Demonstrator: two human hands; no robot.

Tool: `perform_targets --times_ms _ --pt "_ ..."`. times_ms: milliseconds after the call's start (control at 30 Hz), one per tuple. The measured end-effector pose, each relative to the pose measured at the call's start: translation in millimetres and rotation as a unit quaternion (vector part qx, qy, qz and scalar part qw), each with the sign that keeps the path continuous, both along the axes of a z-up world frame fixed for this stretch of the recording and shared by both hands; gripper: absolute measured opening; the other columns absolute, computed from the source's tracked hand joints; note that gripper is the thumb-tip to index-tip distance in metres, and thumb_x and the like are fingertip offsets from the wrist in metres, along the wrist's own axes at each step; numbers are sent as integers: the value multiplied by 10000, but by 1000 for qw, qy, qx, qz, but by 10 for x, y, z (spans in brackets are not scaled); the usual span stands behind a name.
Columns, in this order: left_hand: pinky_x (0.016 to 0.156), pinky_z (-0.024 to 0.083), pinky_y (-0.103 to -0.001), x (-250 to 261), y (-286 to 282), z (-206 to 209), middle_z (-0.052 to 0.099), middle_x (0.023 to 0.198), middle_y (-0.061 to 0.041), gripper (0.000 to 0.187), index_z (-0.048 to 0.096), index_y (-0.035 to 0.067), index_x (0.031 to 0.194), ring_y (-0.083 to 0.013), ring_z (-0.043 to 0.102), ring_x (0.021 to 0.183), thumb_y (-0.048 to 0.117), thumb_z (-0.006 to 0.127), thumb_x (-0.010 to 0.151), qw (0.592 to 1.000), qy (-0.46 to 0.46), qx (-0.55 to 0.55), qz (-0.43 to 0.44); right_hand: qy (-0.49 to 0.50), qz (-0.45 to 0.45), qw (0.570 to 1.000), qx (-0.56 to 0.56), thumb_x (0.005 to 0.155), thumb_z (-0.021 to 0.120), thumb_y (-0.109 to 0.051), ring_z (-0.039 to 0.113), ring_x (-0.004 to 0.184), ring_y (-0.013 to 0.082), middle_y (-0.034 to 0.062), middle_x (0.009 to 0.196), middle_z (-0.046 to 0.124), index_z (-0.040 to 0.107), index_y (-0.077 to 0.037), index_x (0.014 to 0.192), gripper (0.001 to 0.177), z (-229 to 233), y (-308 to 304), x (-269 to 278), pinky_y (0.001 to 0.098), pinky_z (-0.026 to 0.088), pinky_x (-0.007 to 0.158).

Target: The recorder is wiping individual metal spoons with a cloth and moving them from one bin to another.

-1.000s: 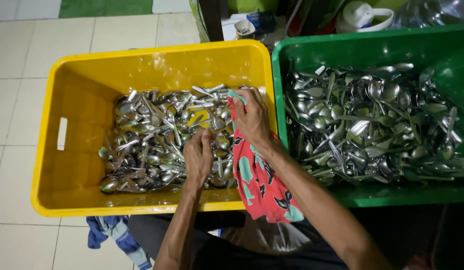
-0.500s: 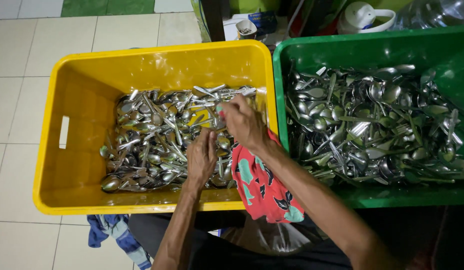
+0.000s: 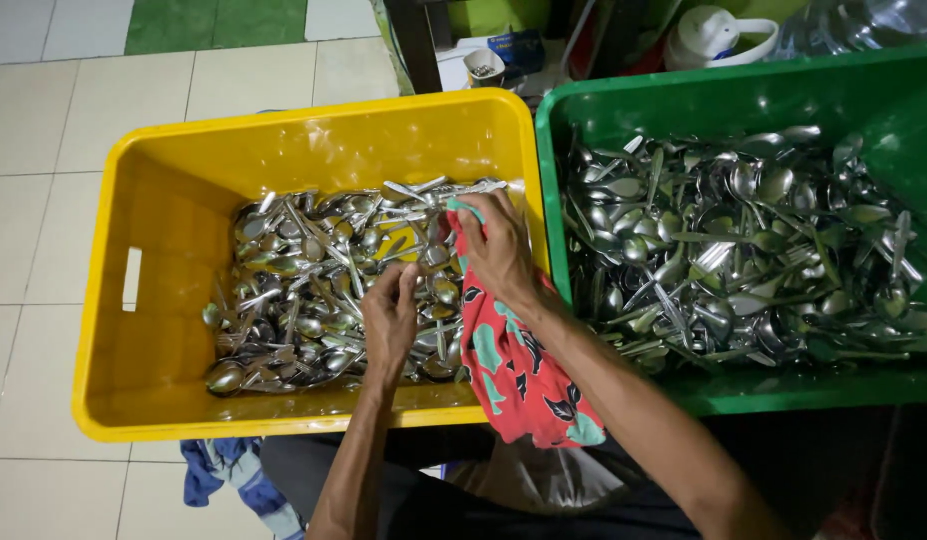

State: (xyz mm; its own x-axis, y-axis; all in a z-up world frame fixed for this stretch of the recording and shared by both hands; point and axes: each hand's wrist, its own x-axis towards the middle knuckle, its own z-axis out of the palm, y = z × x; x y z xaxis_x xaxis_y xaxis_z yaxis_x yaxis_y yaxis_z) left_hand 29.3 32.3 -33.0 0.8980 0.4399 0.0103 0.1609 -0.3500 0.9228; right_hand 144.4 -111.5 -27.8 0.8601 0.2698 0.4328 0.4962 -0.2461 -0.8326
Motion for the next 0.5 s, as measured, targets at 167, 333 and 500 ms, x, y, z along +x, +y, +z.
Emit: perform_targets --times_ms 167,333,500 --pt "561 428 -326 8 5 6 624 660 -110 329 710 51 1050 -152 480 548 231 439 1097 997 2 -49 -59 7 22 998 -54 1016 587 -174 642 898 389 137 944 580 700 -96 1170 206 -84 19 6 469 526 779" --pt "493 395 -247 17 54 -123 559 636 -34 410 634 -8 1282 -105 406 477 126 322 1052 982 48 -147 -107 28 3 998 -51 1004 602 -141 646 867 356 137 922 578 702 -82 1168 201 -189 22 55 445 525 762" --pt "332 456 -234 -3 53 -15 770 841 -230 239 709 -69 1132 -168 640 411 77 564 1009 976 31 -206 -60 12 -10 999 -43 985 630 -147 652 902 370 139 934 584 713 -87 1173 214 -205 35 57 443 539 790"
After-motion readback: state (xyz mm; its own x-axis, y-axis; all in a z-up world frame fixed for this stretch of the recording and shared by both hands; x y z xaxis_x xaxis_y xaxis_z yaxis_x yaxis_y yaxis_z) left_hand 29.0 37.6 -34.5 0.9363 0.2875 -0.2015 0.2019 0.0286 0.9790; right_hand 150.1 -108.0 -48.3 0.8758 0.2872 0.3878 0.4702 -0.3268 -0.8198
